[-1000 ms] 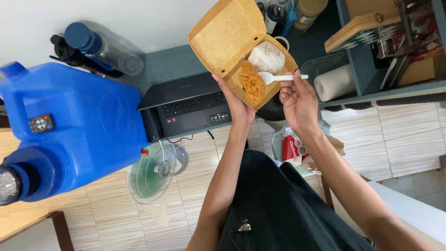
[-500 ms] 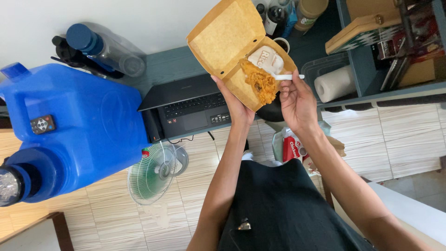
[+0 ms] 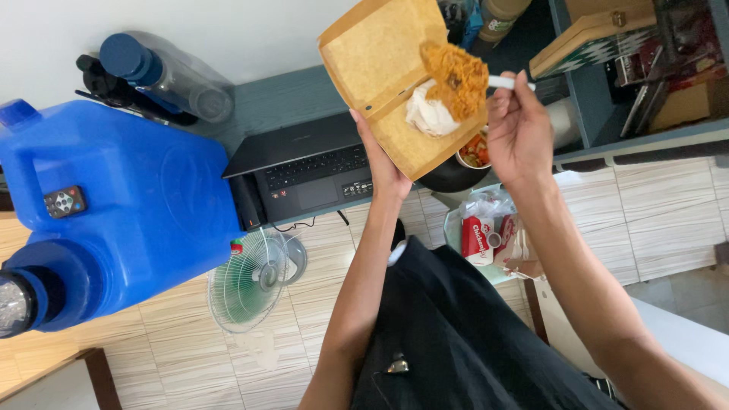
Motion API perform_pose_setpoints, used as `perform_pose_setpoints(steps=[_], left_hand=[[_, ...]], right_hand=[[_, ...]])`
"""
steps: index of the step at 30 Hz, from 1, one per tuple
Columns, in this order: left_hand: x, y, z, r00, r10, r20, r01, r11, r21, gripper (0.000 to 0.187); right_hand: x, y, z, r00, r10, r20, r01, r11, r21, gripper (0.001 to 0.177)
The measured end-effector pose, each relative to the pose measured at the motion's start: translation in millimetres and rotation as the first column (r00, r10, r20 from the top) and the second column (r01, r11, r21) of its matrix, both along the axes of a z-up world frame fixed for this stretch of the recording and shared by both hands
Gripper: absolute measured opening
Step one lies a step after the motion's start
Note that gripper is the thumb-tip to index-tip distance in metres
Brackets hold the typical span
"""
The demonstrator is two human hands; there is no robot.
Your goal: The person removes a drink cup and a food container from a plastic bag, opens the drink and the food container to reveal fried chicken and rice, and uses a plastic fork to handle the food.
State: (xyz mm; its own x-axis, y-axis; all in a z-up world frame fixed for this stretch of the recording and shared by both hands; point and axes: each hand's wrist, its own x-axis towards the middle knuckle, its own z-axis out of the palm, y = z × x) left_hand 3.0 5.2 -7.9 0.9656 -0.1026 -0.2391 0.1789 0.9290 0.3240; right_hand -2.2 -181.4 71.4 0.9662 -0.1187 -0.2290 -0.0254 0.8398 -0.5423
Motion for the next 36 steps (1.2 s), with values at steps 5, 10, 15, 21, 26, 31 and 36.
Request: perform_pose_setpoints(steps=[5,10,15,21,26,31,36], left_hand=[[-12.1,-0.5,3.1,0.995,-0.097,0.01,0.097,0.995,0.007,0.088],[-24.9,-1.9,3.4,0.99,-0.138,0.024,0.139,0.99,-0.038,0.086],[-29.9,-1.3,5.1,0.987,-0.156,0.043,0.158,0.987,-0.041,0.086],[-34.5,-2.9,8.8,0.982,-0.182,0.058,0.184,0.983,-0.027,0.086],[-34.6,-7.2,15.3,0.976,-0.213,0.036,0.214,0.977,-0.017,0.089],[-32.9,-8.8,23.9,0.969,-0.245,0.02,0.245,0.969,-0.009,0.089],[-35.0,-4.6,32.6,0.949,-0.314,-0.027,0.314,0.949,-0.019,0.089]], right_hand=[[16.7,-16.2,-7.8,0.997,-0.076,0.019,0.077,0.996,-0.051,0.019],[22.4,-22.1,-17.9,0.989,-0.139,0.055,0.144,0.983,-0.112,0.022],[13.7,-24.0,-24.6,0.983,-0.186,-0.002,0.186,0.981,-0.063,0.019],[-6.0,-25.0,-15.3,0.988,-0.143,0.066,0.148,0.986,-0.076,0.018],[-35.0,-17.9,0.9,0.992,-0.122,0.025,0.123,0.99,-0.062,0.021],[-50.7,-16.4,4.5,0.999,0.021,0.045,-0.01,0.973,-0.231,0.023],[-58.1,-10.1,18.3,0.98,0.17,0.099,-0.085,0.818,-0.569,0.027]])
